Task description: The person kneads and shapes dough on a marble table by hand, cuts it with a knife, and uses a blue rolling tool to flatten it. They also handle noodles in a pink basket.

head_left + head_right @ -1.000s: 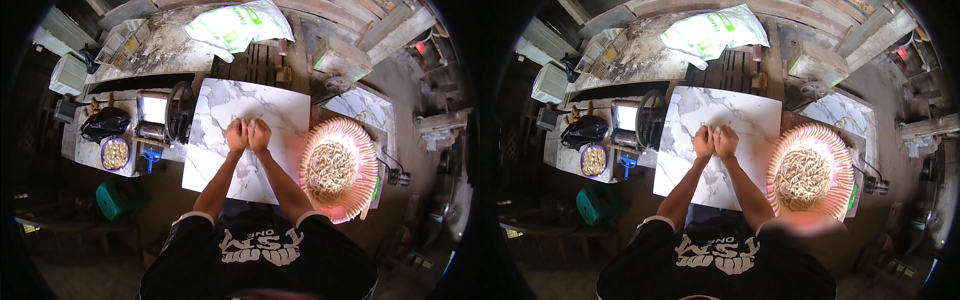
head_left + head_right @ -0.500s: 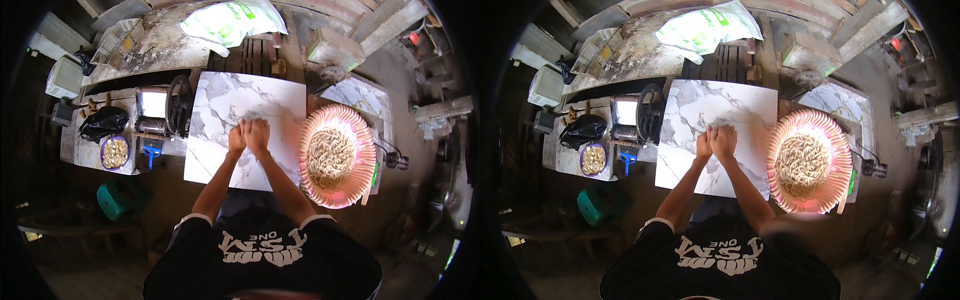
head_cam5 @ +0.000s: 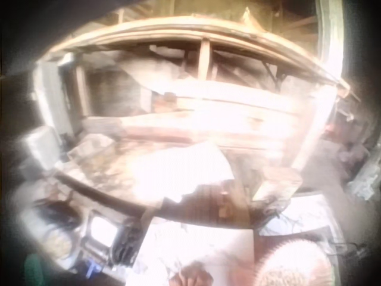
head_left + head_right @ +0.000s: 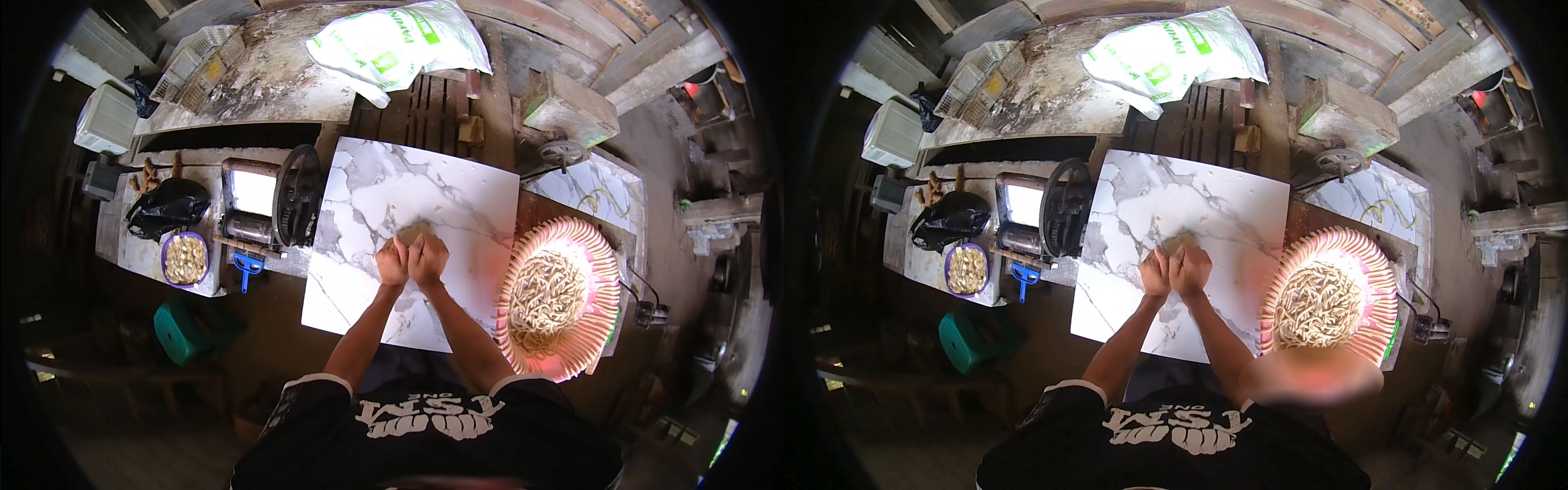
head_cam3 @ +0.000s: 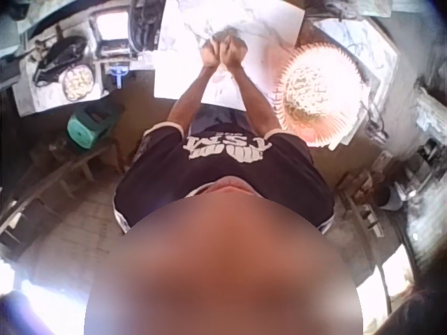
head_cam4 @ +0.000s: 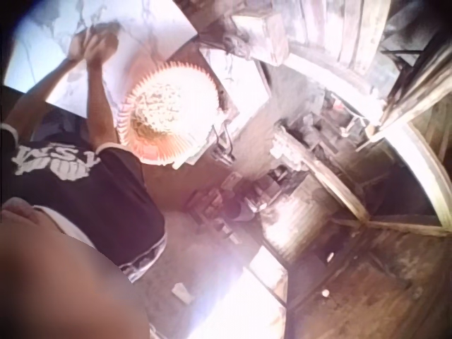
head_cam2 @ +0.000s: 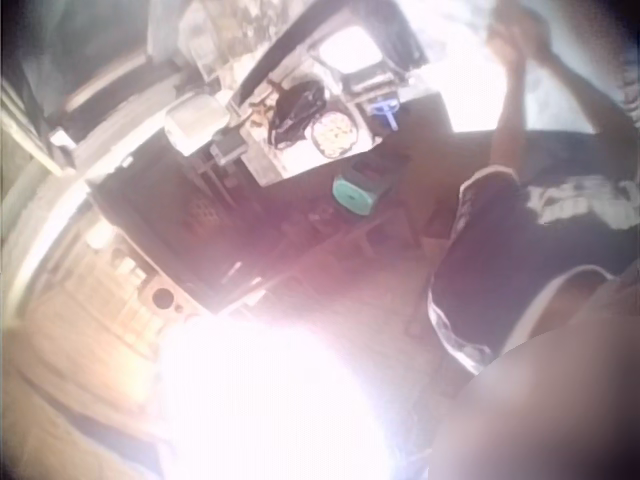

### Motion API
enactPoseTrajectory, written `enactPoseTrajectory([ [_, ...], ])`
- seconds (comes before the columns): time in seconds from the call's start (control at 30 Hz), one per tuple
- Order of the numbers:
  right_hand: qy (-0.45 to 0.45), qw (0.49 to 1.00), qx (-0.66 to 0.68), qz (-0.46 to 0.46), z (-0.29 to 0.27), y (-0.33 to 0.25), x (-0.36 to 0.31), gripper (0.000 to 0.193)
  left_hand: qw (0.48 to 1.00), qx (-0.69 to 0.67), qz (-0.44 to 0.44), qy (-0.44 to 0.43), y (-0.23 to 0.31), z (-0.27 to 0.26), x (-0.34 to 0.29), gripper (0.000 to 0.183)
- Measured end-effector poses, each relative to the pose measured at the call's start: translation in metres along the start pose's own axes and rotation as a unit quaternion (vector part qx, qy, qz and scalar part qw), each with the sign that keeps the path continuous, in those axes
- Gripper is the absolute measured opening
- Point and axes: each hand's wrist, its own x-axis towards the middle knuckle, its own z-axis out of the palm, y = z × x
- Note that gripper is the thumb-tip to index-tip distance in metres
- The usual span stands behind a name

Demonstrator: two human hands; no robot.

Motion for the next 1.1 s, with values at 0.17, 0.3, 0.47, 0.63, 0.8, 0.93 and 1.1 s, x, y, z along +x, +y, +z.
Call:
enactPoseTrajectory([
  [0.17,0.028,0.999,0.013,0.018,0.013,-0.001,0.028,0.022,0.997,0.067,0.017,0.020,-0.006,0.008,0.029,0.036],
  [0.3,0.070,0.995,0.068,-0.018,0.006,-0.001,0.032,0.020,0.997,-0.046,0.034,0.049,0.022,-0.011,0.049,0.041],
  [0.47,-0.082,0.991,0.057,-0.089,-0.018,0.003,0.001,0.008,0.985,-0.128,-0.091,-0.074,0.013,-0.023,0.031,0.047],
  [0.63,-0.081,0.992,0.045,0.087,-0.017,-0.003,-0.013,0.013,0.990,0.026,0.134,-0.031,0.006,-0.012,0.019,0.030],
  [0.8,0.011,0.994,-0.059,0.089,0.000,-0.009,-0.006,0.010,0.996,-0.023,-0.023,-0.082,0.008,-0.019,0.011,0.018],
  [0.93,-0.042,0.986,-0.114,0.118,-0.006,-0.017,-0.005,0.006,0.999,0.013,-0.039,-0.020,0.013,-0.013,-0.003,0.018],
  [1.1,-0.021,0.983,-0.117,0.143,-0.011,-0.019,-0.007,0.007,0.999,0.039,-0.011,-0.033,0.018,-0.014,-0.004,0.015],
])
